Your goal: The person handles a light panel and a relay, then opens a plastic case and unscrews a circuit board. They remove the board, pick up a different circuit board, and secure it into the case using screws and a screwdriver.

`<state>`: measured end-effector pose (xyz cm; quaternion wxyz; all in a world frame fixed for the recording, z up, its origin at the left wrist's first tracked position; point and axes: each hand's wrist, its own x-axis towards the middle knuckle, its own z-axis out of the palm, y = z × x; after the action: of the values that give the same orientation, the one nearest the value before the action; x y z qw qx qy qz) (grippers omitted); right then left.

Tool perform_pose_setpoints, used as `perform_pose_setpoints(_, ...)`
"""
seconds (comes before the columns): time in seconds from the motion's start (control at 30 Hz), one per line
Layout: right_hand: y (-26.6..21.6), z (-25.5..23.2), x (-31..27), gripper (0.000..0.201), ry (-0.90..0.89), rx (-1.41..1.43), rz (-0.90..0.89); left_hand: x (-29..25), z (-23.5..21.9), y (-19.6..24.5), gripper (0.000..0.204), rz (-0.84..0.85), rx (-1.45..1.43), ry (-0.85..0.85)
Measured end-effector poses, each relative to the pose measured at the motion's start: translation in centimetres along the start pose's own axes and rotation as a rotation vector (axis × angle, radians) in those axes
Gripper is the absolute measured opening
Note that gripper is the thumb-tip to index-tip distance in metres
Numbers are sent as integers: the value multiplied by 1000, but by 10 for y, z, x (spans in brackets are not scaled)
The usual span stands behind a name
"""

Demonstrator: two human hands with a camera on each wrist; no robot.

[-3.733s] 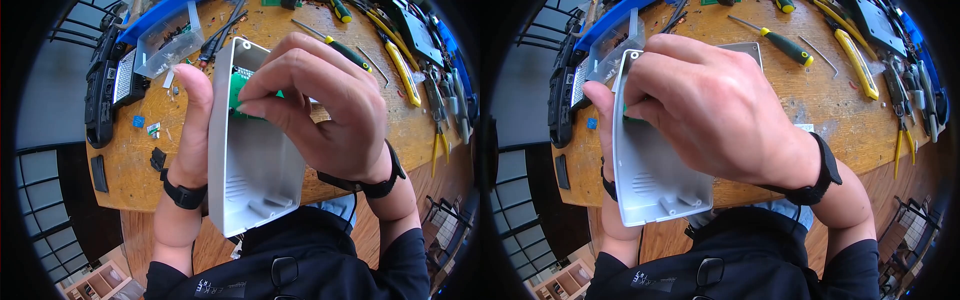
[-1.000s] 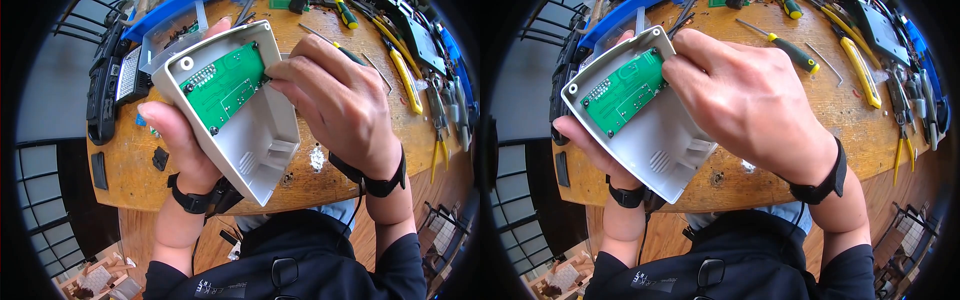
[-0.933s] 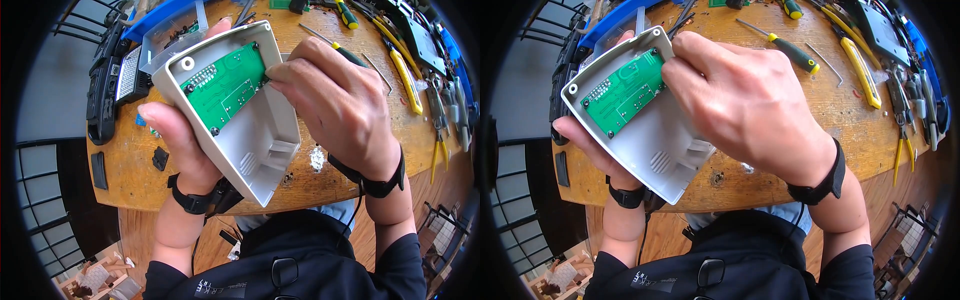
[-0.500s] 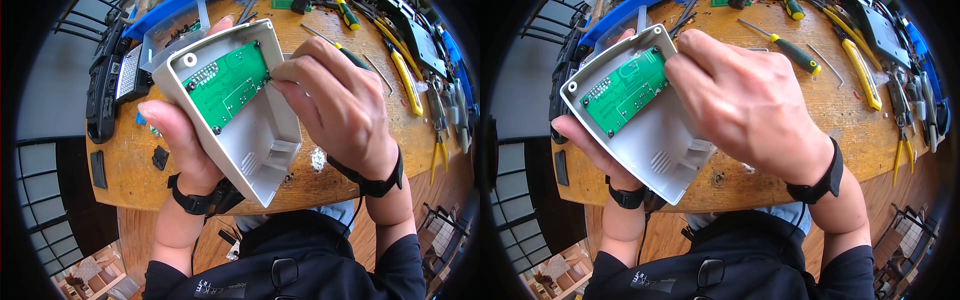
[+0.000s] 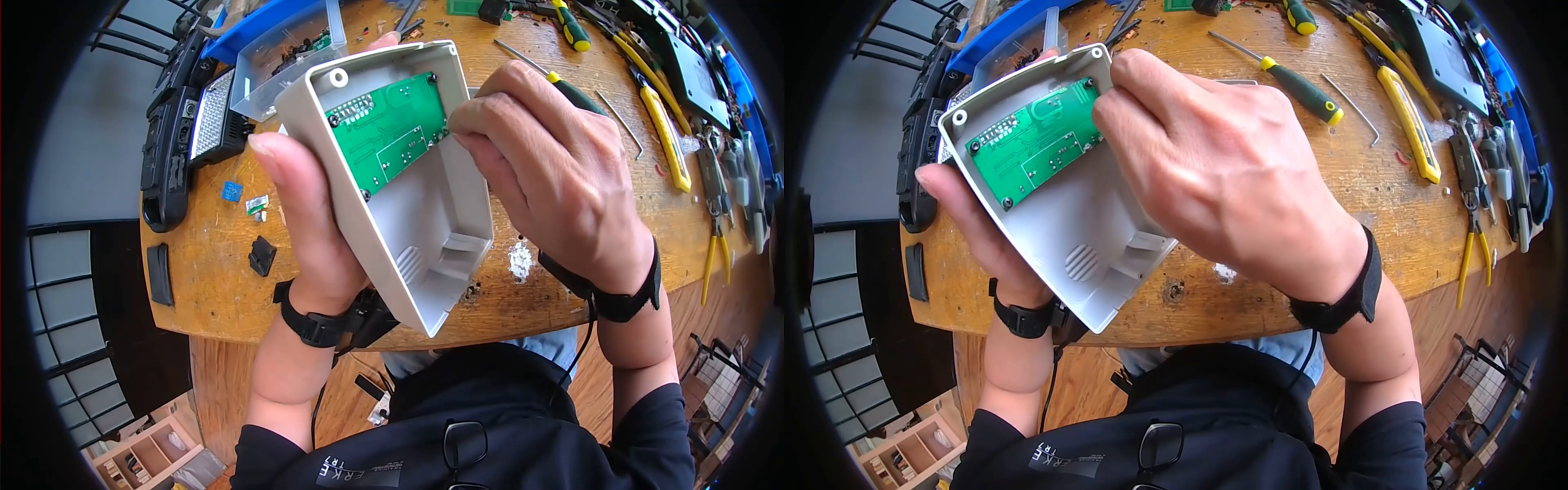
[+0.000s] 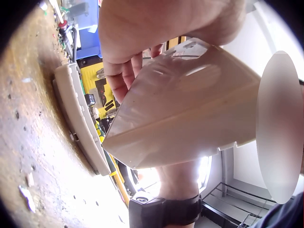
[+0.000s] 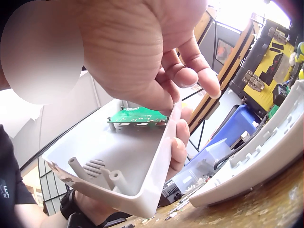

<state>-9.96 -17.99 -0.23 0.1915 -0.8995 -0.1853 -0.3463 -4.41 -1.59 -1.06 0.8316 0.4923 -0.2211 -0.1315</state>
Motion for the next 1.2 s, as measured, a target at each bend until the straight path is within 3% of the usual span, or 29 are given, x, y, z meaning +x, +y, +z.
perform_pose_setpoints(0.1,4,0,0,14,15,20,16,0,-3,2,95,-59,-90,-45)
perform_pose_setpoints(0.23,14,-7,5,8,90,94,140,-2,-11,7,87,-103,-11,46)
perform_pose_setpoints(0.3,18,-13,7,9,-13,63,265,-2,-16,7,84,-132,31,48)
perform_pose_setpoints(0.33,25,-12,4,9,-13,61,263,-1,-18,7,83,-132,-92,7)
perform_pose_setpoints(0.53,45,-7,-6,10,-185,-57,281,0,-19,7,80,-135,-139,6)
perform_pose_setpoints(0.73,36,-12,1,9,-43,13,290,0,-20,8,78,-177,-172,-20)
perform_pose_setpoints(0.8,24,-14,7,9,28,193,423,0,-19,8,79,-177,-107,3)
perform_pose_setpoints(0.93,16,-12,7,9,80,344,343,0,-14,6,81,-169,-92,9)
perform_pose_setpoints(1.03,13,-4,5,11,107,382,239,0,-10,4,85,-189,-195,-85)
perform_pose_setpoints(1.1,12,-4,6,11,105,243,150,1,-5,0,89,-108,-17,-117)
perform_pose_setpoints(1.2,15,3,2,11,97,46,62,-2,1,-1,91,-135,-13,-100)
